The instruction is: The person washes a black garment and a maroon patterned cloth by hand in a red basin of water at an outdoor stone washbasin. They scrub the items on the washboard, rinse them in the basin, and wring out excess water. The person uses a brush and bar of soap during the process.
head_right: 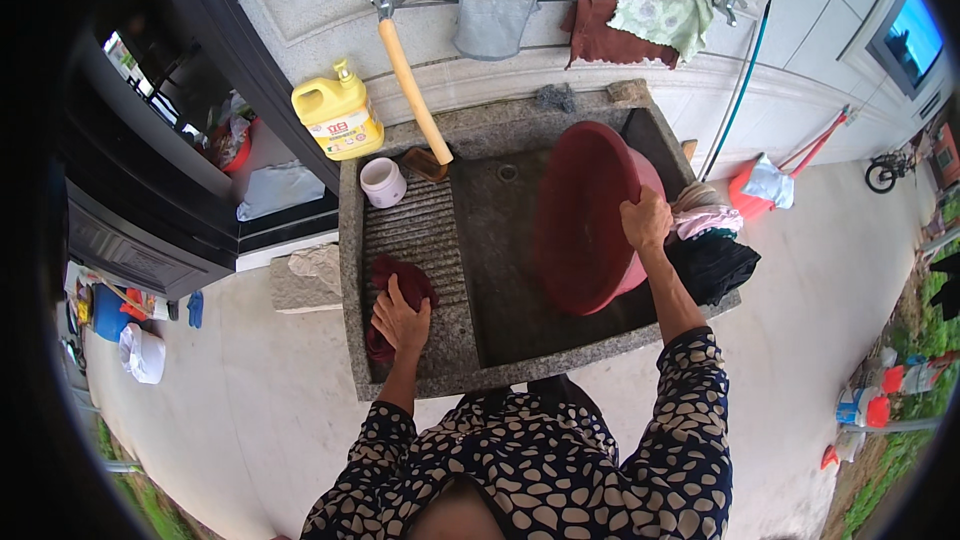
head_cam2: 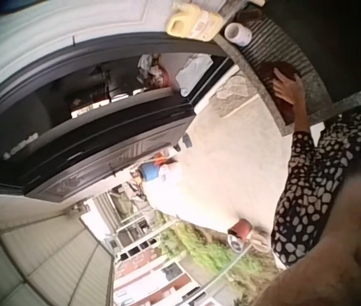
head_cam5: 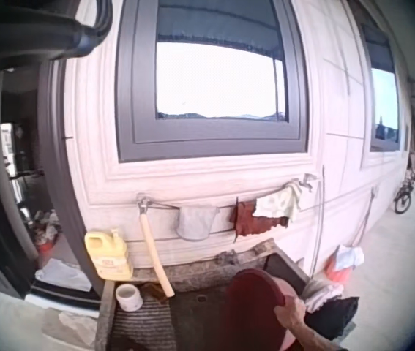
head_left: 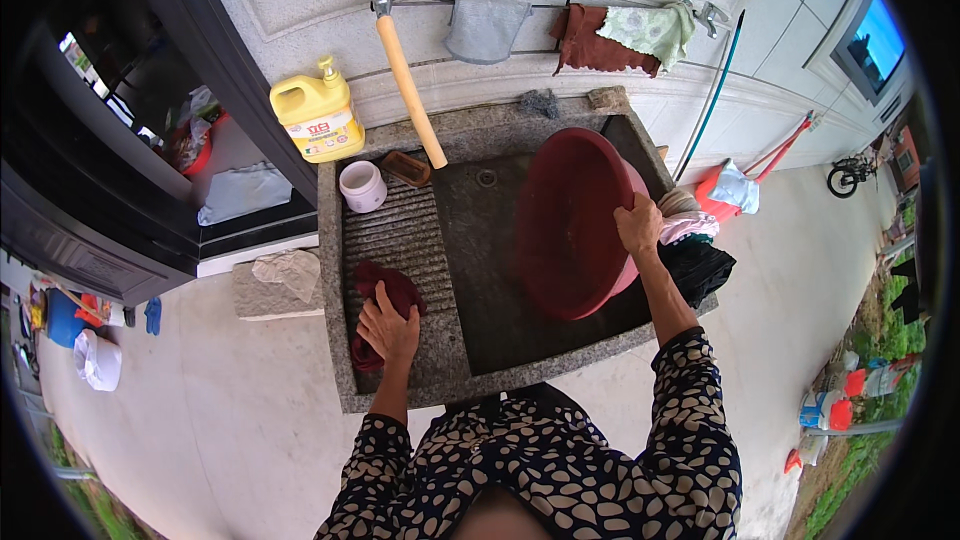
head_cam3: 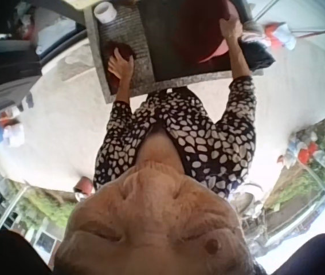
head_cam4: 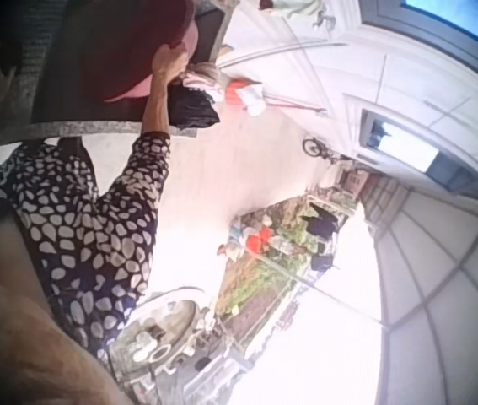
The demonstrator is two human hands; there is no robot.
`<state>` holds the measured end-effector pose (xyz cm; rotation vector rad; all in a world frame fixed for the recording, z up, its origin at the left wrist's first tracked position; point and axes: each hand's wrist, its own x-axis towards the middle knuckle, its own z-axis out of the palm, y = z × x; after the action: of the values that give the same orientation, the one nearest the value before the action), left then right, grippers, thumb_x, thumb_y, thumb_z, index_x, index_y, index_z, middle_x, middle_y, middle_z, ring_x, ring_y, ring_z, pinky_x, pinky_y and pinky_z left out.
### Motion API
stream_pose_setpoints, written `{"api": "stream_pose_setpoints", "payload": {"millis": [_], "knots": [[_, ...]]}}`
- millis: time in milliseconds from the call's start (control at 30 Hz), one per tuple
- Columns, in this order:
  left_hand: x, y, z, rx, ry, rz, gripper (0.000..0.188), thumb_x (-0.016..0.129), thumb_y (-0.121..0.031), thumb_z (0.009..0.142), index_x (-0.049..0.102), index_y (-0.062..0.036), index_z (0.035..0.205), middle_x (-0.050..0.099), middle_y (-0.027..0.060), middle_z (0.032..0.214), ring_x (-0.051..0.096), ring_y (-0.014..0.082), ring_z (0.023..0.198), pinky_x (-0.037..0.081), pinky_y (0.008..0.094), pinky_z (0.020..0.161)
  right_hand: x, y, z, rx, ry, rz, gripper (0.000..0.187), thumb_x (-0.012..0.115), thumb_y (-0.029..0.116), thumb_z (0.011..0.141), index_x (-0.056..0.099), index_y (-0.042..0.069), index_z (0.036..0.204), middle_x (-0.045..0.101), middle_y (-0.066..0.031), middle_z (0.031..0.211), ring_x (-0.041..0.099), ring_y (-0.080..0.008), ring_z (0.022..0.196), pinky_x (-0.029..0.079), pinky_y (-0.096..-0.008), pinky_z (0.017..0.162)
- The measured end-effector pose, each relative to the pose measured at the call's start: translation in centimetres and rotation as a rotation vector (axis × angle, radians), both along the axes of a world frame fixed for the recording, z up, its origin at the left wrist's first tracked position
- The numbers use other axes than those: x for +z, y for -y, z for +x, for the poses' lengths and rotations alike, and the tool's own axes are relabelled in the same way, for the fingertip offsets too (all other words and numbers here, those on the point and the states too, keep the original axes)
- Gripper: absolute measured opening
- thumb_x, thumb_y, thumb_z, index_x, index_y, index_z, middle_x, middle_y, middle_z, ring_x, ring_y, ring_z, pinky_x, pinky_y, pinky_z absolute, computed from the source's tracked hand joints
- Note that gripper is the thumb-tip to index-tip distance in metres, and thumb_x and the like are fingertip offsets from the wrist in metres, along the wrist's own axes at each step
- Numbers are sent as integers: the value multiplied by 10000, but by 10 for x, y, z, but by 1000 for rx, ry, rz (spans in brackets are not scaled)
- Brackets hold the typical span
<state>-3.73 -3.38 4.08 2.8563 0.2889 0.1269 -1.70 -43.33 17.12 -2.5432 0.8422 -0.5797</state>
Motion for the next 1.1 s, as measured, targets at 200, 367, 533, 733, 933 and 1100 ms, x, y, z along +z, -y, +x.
{"api": "stream_pose_setpoints", "payload": {"millis": [200, 367, 533, 733, 933, 1100], "knots": [[1, 1, -1, -35, 12, 16, 782, 702, -389, 770, 295, -192, 1408, 428, 163, 1251, 402, 328, 1129, 272, 481, 959, 7, -20, -21, 182, 93, -218, 141, 620, 138, 695, 553, 35, 766, 622, -195, 747, 602, -406, 733, 469, -499, 660], [-7, -4, -2, -65, 49, 50, 778, 695, -396, 781, 292, -178, 1410, 427, 167, 1249, 418, 336, 1089, 283, 492, 930, 9, -25, -42, 309, 171, -325, 161, 641, 101, 672, 496, 65, 731, 600, -163, 695, 602, -368, 666, 471, -481, 598], [-2, -3, -1, -70, -8, -6, 799, 703, -392, 776, 280, -185, 1421, 415, 180, 1263, 414, 353, 1117, 277, 510, 943, 7, -14, -62, 418, 194, -411, 214, 685, 90, 648, 490, 79, 735, 594, -145, 695, 597, -355, 628, 474, -465, 547], [5, 6, -10, -2, 126, -43, 929, 777, -290, 732, 205, -188, 1456, 333, 218, 1318, 402, 378, 1134, 303, 508, 952, 33, 5, -67, 712, 220, -534, 234, 699, 75, 622, 478, 103, 693, 506, -81, 695, 580, -291, 617, 487, -406, 544], [13, 22, -31, -57, 281, 75, 922, 808, -207, 662, 289, -166, 1424, 304, 230, 1320, 351, 408, 1179, 295, 521, 991, 48, 39, -66, 718, 310, -540, 248, 699, 66, 606, 462, 95, 673, 484, -84, 675, 564, -297, 603, 470, -402, 531], [11, 24, -37, -83, 237, 37, 896, 794, -179, 638, 329, -156, 1403, 359, 227, 1283, 333, 407, 1207, 280, 530, 1009, 45, 68, -71, 695, 392, -539, 245, 688, 47, 610, 450, 80, 660, 475, -101, 669, 547, -305, 585, 457, -402, 520]]}}
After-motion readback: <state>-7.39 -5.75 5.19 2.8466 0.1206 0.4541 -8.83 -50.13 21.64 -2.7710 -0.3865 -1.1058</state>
